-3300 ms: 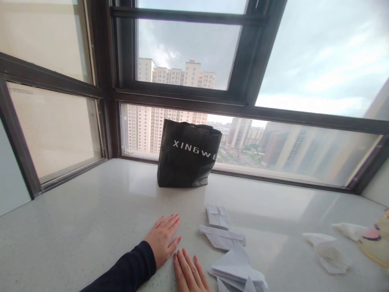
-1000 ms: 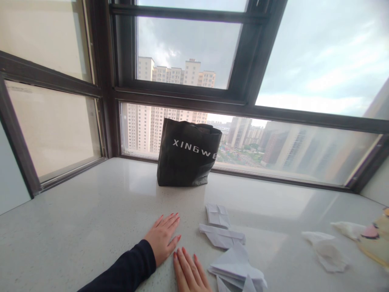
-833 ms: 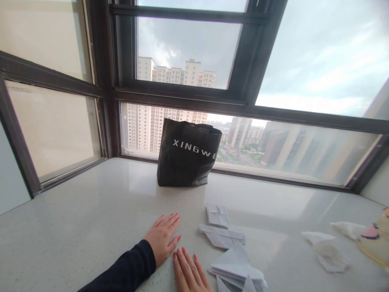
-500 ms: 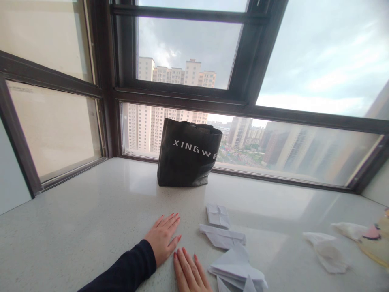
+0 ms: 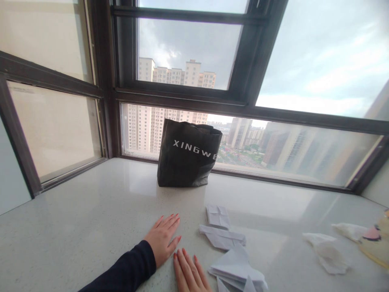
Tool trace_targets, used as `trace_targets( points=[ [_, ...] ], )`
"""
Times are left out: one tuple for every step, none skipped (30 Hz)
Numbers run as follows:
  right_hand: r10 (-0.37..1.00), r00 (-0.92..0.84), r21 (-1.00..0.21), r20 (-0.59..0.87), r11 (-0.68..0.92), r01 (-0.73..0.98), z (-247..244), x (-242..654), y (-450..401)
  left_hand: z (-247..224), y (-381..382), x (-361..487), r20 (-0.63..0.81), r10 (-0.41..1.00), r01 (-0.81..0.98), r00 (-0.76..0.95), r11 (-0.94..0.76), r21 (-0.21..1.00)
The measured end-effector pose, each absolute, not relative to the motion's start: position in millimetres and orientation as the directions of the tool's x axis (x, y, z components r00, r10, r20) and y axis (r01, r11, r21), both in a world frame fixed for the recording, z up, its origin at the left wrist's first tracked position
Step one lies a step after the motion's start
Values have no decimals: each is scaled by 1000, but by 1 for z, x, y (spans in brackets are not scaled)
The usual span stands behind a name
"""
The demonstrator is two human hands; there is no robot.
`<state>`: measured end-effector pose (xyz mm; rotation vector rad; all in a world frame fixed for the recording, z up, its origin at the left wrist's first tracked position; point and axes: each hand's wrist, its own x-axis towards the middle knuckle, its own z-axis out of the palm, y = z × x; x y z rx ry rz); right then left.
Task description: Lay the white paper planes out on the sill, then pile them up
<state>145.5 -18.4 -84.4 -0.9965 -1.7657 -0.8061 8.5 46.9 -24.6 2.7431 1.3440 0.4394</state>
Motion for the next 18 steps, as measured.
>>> trace_targets(
  points=[
    [280, -249, 98, 927, 460, 883, -85, 145, -18, -25, 47, 9, 231, 780, 765, 581, -621, 173],
    [279, -252, 100, 927, 462, 881, -86, 145, -18, -25, 47, 9, 233, 780, 765, 581, -621, 172],
    [271, -246, 98, 931, 463, 881, -86, 145, -17, -25, 47, 9, 233, 780, 765, 582, -621, 169],
    [263, -239, 95, 935, 462, 882, -87, 146, -17, -25, 47, 9, 232, 780, 767, 581, -620, 167],
    [260, -236, 94, 936, 461, 882, -88, 146, -17, -25, 47, 9, 230, 781, 768, 580, -619, 164],
    [262, -240, 98, 935, 459, 883, -89, 146, -16, -25, 47, 9, 228, 782, 769, 580, -618, 161],
    [263, -245, 105, 933, 453, 885, -91, 145, -15, -25, 46, 9, 227, 782, 770, 580, -618, 160],
    [258, -245, 111, 935, 444, 889, -92, 145, -15, -25, 46, 9, 227, 783, 771, 579, -616, 159],
    [253, -246, 116, 936, 436, 893, -93, 144, -14, -25, 46, 9, 227, 784, 772, 578, -616, 158],
    [249, -242, 116, 938, 432, 895, -95, 142, -13, -26, 46, 9, 228, 785, 773, 576, -614, 159],
    [238, -221, 102, 946, 430, 897, -96, 140, -12, -26, 46, 9, 228, 786, 774, 574, -612, 159],
    [223, -189, 77, 956, 429, 900, -97, 139, -11, -26, 46, 9, 228, 787, 775, 574, -612, 161],
    [209, -155, 53, 966, 429, 902, -98, 138, -11, -26, 46, 9, 229, 787, 775, 573, -611, 162],
    [200, -136, 38, 970, 429, 903, -98, 137, -11, -26, 46, 9, 229, 787, 775, 573, -611, 163],
    [199, -133, 36, 971, 428, 903, -98, 137, -11, -26, 46, 9, 230, 786, 774, 573, -612, 163],
    [205, -152, 52, 967, 426, 903, -97, 139, -12, -26, 46, 9, 231, 786, 773, 574, -613, 163],
    [224, -196, 85, 955, 425, 901, -95, 141, -13, -26, 46, 9, 231, 786, 773, 574, -613, 163],
    [255, -253, 126, 933, 428, 895, -93, 144, -15, -26, 46, 9, 231, 786, 773, 574, -613, 162]
  ],
)
